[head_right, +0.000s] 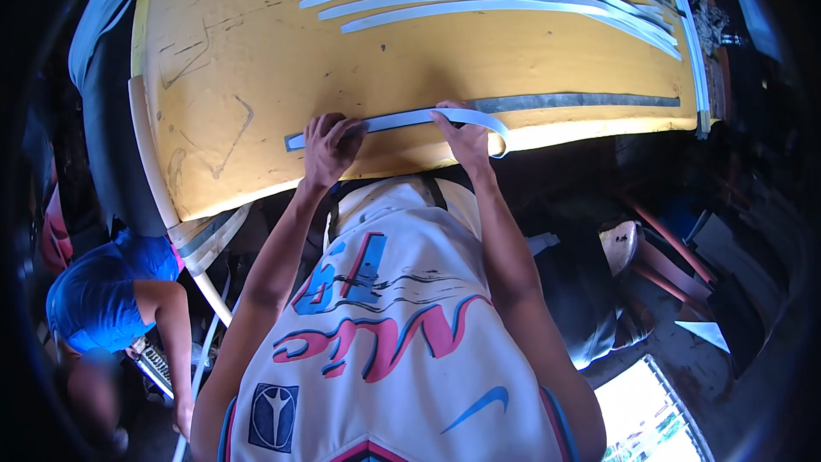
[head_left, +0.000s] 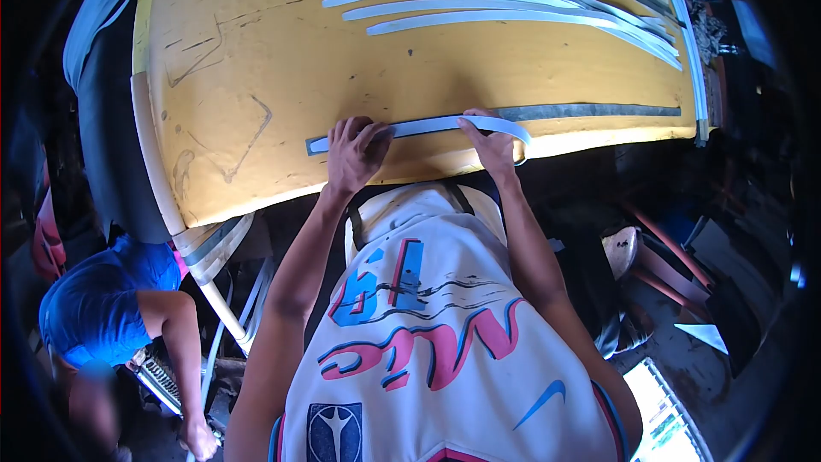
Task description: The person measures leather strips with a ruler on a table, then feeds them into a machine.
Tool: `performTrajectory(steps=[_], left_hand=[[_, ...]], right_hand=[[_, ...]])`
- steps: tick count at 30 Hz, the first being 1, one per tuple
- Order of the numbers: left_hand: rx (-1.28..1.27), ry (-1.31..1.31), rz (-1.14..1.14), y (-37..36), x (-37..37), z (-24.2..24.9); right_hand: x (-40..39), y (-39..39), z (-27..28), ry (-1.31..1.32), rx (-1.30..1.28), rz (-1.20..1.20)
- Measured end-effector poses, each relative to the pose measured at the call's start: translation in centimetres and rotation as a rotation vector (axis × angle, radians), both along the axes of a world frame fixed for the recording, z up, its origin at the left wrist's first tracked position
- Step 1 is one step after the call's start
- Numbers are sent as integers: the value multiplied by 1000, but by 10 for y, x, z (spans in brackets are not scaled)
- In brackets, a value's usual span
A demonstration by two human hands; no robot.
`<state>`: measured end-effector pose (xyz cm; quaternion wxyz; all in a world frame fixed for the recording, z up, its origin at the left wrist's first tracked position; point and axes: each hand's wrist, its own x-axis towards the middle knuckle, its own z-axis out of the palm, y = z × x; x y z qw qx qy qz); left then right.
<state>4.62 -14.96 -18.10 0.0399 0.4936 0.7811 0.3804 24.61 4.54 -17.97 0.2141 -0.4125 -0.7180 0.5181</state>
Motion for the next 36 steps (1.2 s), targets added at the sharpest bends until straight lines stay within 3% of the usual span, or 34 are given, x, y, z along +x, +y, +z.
performTrajectory(steps=[10, 18, 36], left_hand=[[-14, 18, 18, 3, 2, 4], [-58, 19, 12, 1, 1, 3], [-41, 31, 17, 2, 3, 3]], right_hand=[[-3, -2, 7, 9, -66, -44], [-2, 0, 0, 14, 91, 10], [-2, 3, -7, -5, 190, 24]])
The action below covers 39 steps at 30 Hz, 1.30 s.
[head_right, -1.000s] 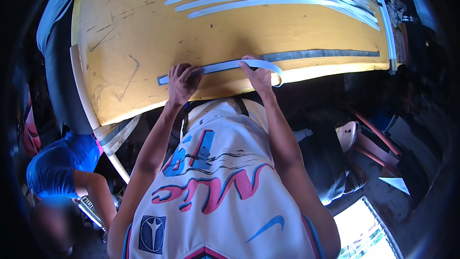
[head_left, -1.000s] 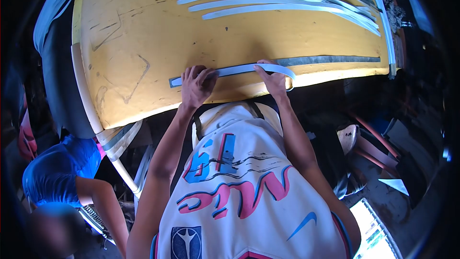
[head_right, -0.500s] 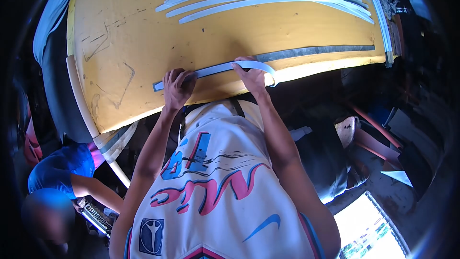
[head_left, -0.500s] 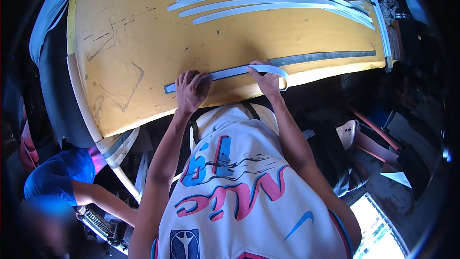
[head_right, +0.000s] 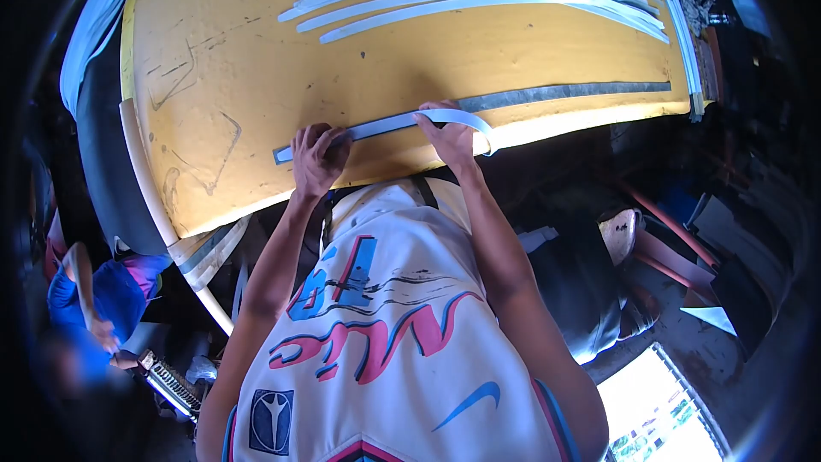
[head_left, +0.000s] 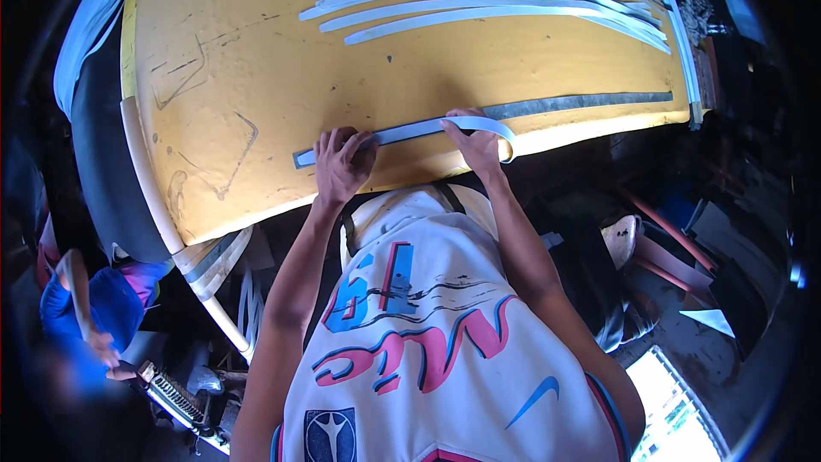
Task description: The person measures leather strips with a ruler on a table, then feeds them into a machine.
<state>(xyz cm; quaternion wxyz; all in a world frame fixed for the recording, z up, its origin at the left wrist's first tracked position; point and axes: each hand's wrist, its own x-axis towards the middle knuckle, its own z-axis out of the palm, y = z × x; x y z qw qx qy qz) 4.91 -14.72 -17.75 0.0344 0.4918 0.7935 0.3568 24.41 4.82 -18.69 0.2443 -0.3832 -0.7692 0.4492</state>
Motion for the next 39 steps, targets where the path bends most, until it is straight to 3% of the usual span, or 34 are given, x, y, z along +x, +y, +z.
performTrajectory(steps=[11, 13, 14, 18, 23, 27, 29, 33, 37, 39], left_hand=[[-57, 121, -50, -4, 5, 1], [-139, 197, -154, -2, 9, 6], [-270, 118, -251, -2, 10, 5], [-353, 121, -323, 13, 37, 1], [-286, 51, -383, 45, 66, -5], [-280, 4, -321, 29, 59, -1], [-424, -82, -185, -3, 41, 11], [-595, 68, 60, -71, 12, 9], [-547, 35, 179, -46, 37, 9], [-409, -89, 28, -17, 51, 2]], right_hand=[[-1, 0, 4, -39, -24, -1], [-1, 1, 3, -11, -37, -5], [-1, 1, 5, -28, -33, 5], [-2, 0, 2, -27, 27, 9], [-1, 2, 0, -43, 68, 44], [-3, 3, 7, -68, 9, 41], [-3, 1, 11, -98, 1, 46], [-5, -1, 14, -101, -13, 32], [-4, -2, 7, -65, 31, 36], [-4, 0, 8, -89, 119, 57]])
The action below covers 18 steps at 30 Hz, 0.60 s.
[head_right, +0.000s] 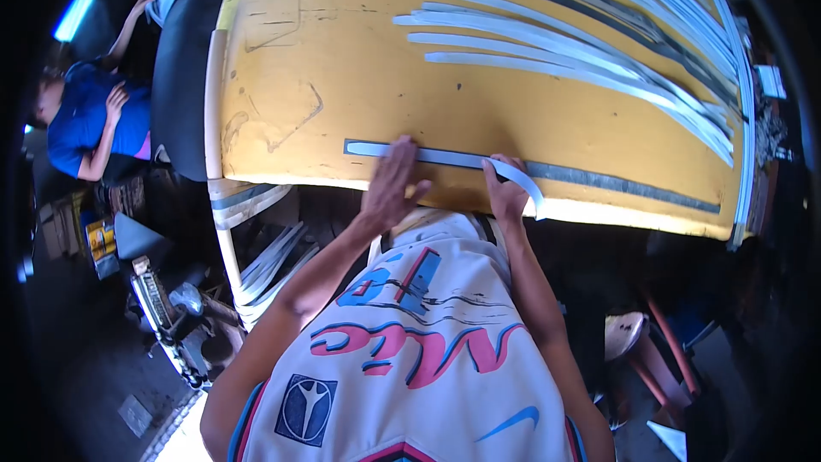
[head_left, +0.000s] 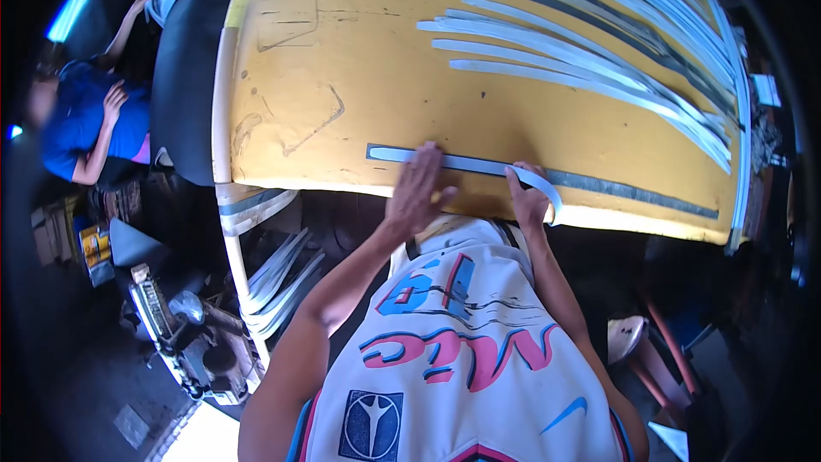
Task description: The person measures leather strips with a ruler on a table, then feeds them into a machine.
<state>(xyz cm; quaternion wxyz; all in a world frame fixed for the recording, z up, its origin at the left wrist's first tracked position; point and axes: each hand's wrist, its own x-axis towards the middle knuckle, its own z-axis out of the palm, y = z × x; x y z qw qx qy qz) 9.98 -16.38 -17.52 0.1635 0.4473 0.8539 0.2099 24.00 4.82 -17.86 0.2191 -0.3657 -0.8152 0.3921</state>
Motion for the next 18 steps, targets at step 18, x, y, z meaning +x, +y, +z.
performTrajectory(steps=[18], left_hand=[[69, 53, -173, 77, 45, -7]], right_hand=[[74, 67, 36, 900, -1561, -629]])
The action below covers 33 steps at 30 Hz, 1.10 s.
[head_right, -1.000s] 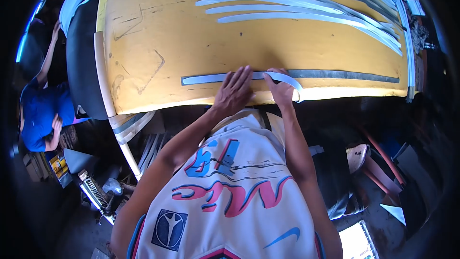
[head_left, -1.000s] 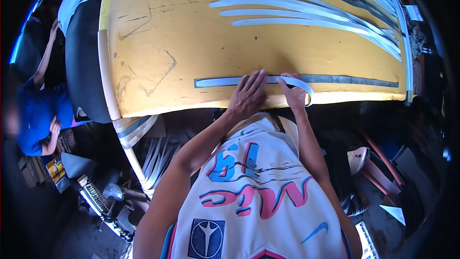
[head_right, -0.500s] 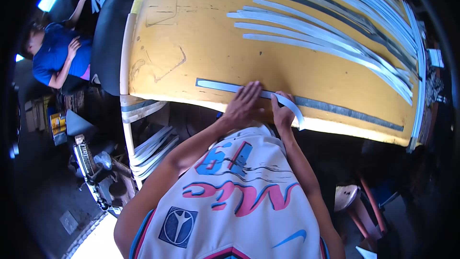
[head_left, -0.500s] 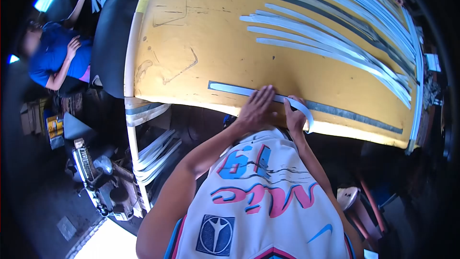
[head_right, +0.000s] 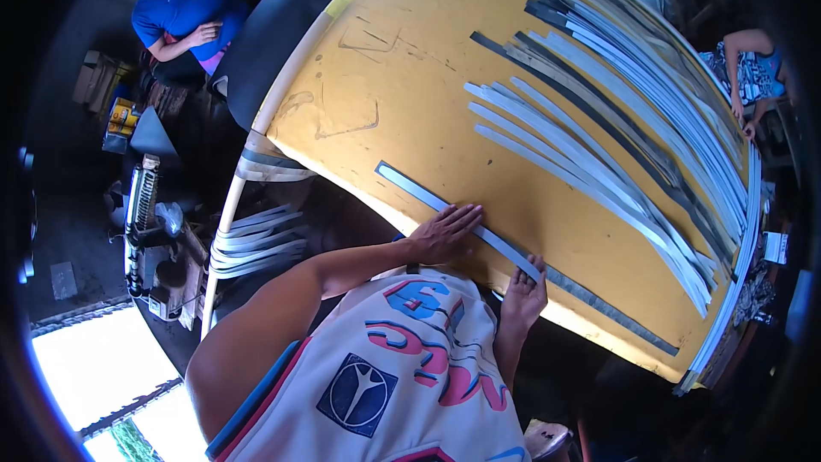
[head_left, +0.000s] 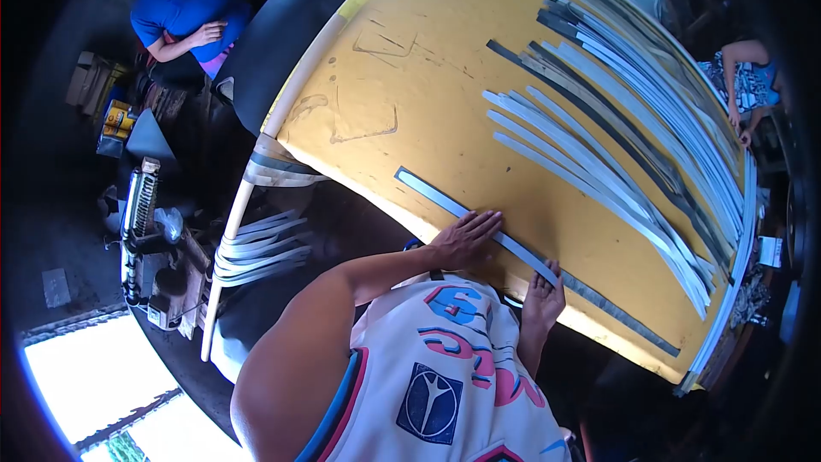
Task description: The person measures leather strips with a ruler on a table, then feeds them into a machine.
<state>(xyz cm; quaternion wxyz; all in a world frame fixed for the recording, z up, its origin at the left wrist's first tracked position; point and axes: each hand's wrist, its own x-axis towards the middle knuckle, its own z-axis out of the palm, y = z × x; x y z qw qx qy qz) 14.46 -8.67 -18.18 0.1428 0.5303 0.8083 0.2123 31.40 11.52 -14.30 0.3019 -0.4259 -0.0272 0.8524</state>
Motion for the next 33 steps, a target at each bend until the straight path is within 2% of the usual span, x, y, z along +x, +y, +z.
performTrajectory(steps=[3, 6, 10, 12, 14, 16, 18, 22, 24, 28, 33], left_hand=[[-4, -4, 8, 1, 1, 0], [-21, -8, -1, -3, 0, 7], [-49, -14, 0, 3, -3, 1], [-76, -6, -10, 5, -4, 7], [-76, -16, -13, 5, -7, 6], [-11, 20, 13, 6, -10, 4], [161, 2, 52, 13, -15, 8], [243, -97, 58, 36, -19, 6], [342, -135, -7, 44, -20, 2], [314, -78, -55, 43, -22, -1], [285, -66, -41, 43, -21, -4]], right_hand=[[23, 24, 17, 23, 88, -87], [43, 46, 37, -105, 326, -83], [72, 74, 44, -68, 815, 210], [65, 75, 60, -383, 855, 276], [61, 79, 71, -500, 1049, 395], [61, 85, 72, -517, 1080, 449], [57, 83, 77, -531, 1100, 469], [58, 81, 74, -513, 1115, 489], [58, 79, 73, -508, 1129, 502], [64, 82, 70, -543, 1103, 518], [79, 89, 32, -674, 1100, 445]])
